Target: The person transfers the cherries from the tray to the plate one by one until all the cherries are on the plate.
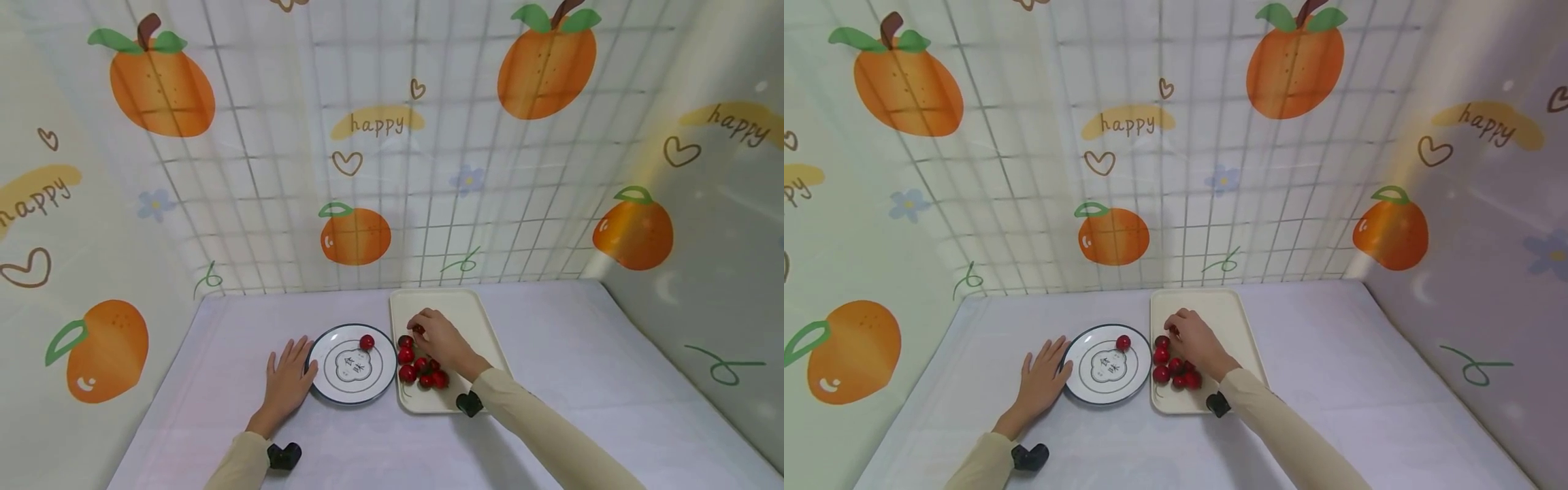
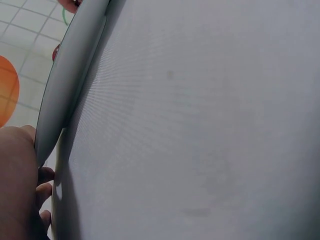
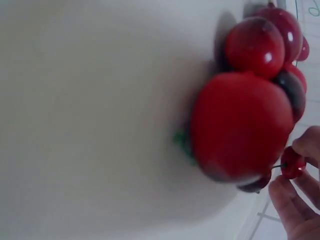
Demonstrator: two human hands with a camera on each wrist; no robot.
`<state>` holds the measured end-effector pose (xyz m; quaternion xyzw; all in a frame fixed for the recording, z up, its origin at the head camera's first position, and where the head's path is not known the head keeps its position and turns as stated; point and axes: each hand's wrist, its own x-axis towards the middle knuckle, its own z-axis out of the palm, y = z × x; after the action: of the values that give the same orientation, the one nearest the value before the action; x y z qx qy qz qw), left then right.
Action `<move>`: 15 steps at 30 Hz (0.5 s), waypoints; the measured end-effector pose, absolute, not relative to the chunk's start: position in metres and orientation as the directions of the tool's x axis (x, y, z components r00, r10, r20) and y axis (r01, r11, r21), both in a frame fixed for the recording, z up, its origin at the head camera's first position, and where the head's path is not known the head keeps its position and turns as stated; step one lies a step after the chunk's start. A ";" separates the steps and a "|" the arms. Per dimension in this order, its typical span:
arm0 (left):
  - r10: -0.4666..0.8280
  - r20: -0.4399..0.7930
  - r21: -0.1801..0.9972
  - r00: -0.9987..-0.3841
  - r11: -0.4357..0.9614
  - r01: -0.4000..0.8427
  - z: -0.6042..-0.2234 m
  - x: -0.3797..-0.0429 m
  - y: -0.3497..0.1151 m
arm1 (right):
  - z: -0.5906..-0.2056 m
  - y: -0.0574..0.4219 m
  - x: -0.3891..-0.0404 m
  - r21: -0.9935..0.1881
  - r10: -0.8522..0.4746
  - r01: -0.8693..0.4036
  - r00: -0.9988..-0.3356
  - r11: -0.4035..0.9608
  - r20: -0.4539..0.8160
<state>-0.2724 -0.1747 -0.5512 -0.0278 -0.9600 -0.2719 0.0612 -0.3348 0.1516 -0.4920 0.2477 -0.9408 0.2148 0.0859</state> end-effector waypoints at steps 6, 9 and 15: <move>0.022 0.131 0.514 -0.991 0.853 0.087 -0.551 -0.274 -0.175 | -0.485 0.143 -0.332 -0.378 -0.437 -0.498 -0.867 0.781 0.240; 0.021 0.131 0.510 -0.991 0.856 0.086 -0.551 -0.274 -0.176 | -0.485 0.139 -0.331 -0.364 -0.454 -0.518 -0.855 0.774 0.250; 0.017 0.125 0.511 -0.992 0.856 0.079 -0.552 -0.274 -0.176 | -0.484 0.131 -0.331 -0.394 -0.459 -0.548 -0.835 0.737 0.302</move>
<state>-0.2741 -0.1761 -0.5521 -0.0252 -0.9615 -0.2674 0.0579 -0.3307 0.1310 -0.4838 0.2717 -0.9274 0.2398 0.0926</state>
